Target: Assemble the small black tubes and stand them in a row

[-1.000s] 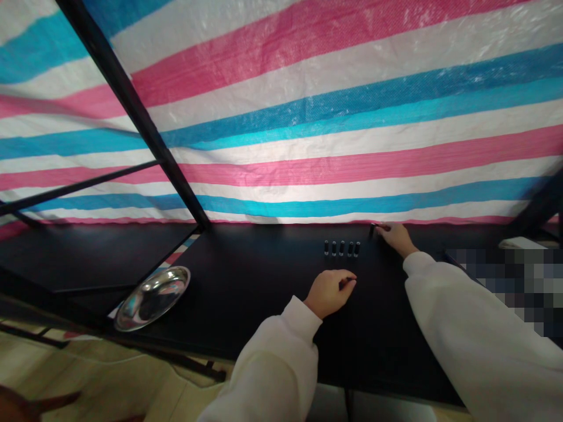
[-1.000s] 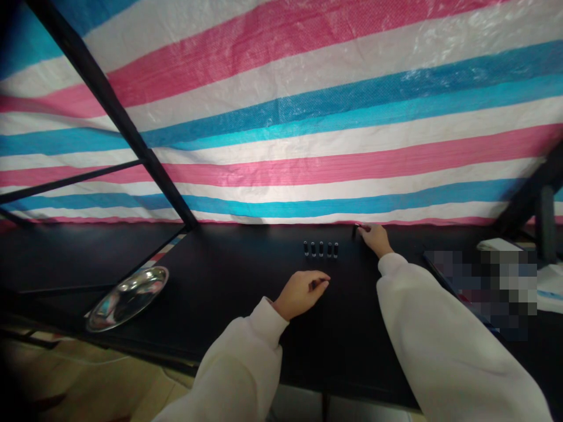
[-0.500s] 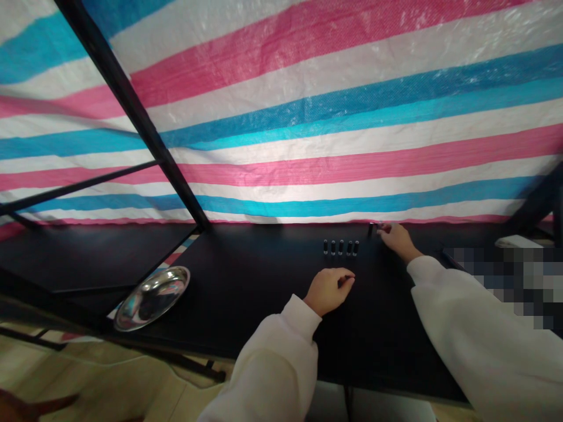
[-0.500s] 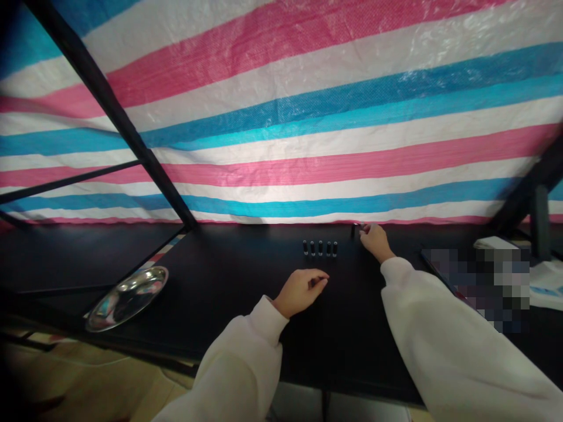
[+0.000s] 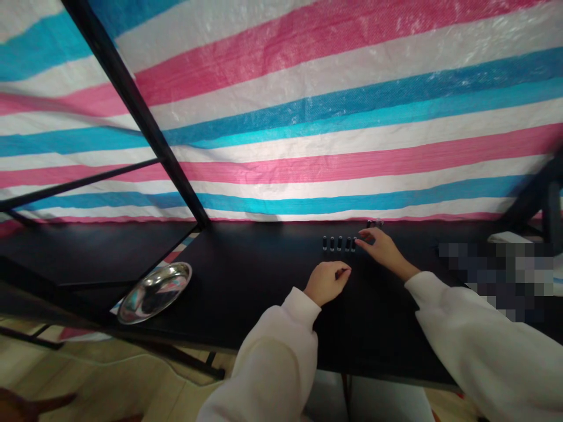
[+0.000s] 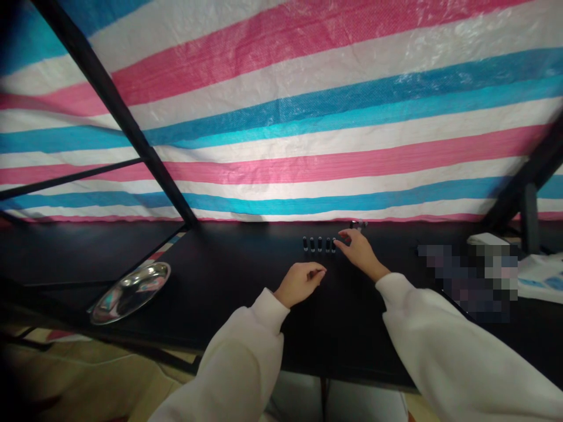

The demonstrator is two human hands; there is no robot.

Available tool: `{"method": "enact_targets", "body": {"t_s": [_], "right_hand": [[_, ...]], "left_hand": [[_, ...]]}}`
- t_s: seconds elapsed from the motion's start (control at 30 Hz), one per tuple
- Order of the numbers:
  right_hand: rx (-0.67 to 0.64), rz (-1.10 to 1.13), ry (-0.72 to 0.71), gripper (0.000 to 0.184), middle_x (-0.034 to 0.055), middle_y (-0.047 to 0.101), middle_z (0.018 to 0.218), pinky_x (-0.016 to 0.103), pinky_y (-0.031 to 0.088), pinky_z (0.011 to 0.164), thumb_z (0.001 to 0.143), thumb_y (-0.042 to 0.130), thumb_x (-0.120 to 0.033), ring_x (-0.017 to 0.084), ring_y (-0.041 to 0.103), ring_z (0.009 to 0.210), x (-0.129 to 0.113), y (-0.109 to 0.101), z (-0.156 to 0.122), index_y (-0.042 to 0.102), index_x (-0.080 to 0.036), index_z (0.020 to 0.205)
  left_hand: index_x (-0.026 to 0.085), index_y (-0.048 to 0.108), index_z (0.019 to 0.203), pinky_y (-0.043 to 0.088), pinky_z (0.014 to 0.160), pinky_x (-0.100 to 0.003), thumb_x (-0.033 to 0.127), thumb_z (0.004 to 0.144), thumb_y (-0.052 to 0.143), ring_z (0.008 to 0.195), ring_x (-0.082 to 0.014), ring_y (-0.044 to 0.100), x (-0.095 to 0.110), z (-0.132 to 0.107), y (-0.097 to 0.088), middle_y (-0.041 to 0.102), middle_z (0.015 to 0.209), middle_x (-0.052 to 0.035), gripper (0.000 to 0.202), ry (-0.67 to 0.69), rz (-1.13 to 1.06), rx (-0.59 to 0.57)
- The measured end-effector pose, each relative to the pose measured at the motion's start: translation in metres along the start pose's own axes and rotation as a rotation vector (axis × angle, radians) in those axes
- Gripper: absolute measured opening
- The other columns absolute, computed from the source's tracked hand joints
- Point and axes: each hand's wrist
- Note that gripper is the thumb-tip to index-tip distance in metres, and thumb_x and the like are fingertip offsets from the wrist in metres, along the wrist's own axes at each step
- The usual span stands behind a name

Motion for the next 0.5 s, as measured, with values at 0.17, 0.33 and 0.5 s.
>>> {"method": "enact_targets", "body": {"t_s": [0.17,0.33,0.5], "right_hand": [[-0.030,-0.005,0.013,0.022,0.0068,0.065,0.085,0.031,0.047,0.071,0.068,0.062,-0.030,0.017,0.060,0.073,-0.009,0.003,0.001,0.062,-0.016,0.085],[-0.029,-0.012,0.098,0.009,0.0039,0.065,0.073,0.029,0.046,0.069,0.068,0.059,-0.025,0.016,0.060,0.069,-0.021,-0.002,-0.001,0.060,-0.017,0.072],[0.138,0.098,0.123,0.014,0.0030,0.062,0.066,0.028,0.046,0.064,0.068,0.061,-0.031,0.015,0.058,0.063,-0.047,-0.023,-0.009,0.057,-0.017,0.070]], "left_hand": [[0.016,0.067,0.090,0.043,0.062,-0.020,0.028,0.082,0.044,0.062,-0.0112,0.058,-0.002,0.000,0.001,0.066,0.072,-0.0027,0.028,0.012,0.009,0.024],[0.016,0.067,0.087,0.043,0.062,-0.020,0.028,0.082,0.044,0.062,-0.0109,0.057,-0.006,0.002,0.002,0.066,0.071,-0.0027,0.027,0.032,0.004,0.047],[0.015,0.067,0.085,0.042,0.060,-0.020,0.029,0.082,0.045,0.058,-0.0102,0.056,-0.007,0.005,0.005,0.064,0.067,-0.0026,0.027,0.029,-0.040,0.109]]}}
Point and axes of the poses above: each hand's wrist, its own z-axis towards the middle knuckle, its own y-axis out of the palm, x = y × z
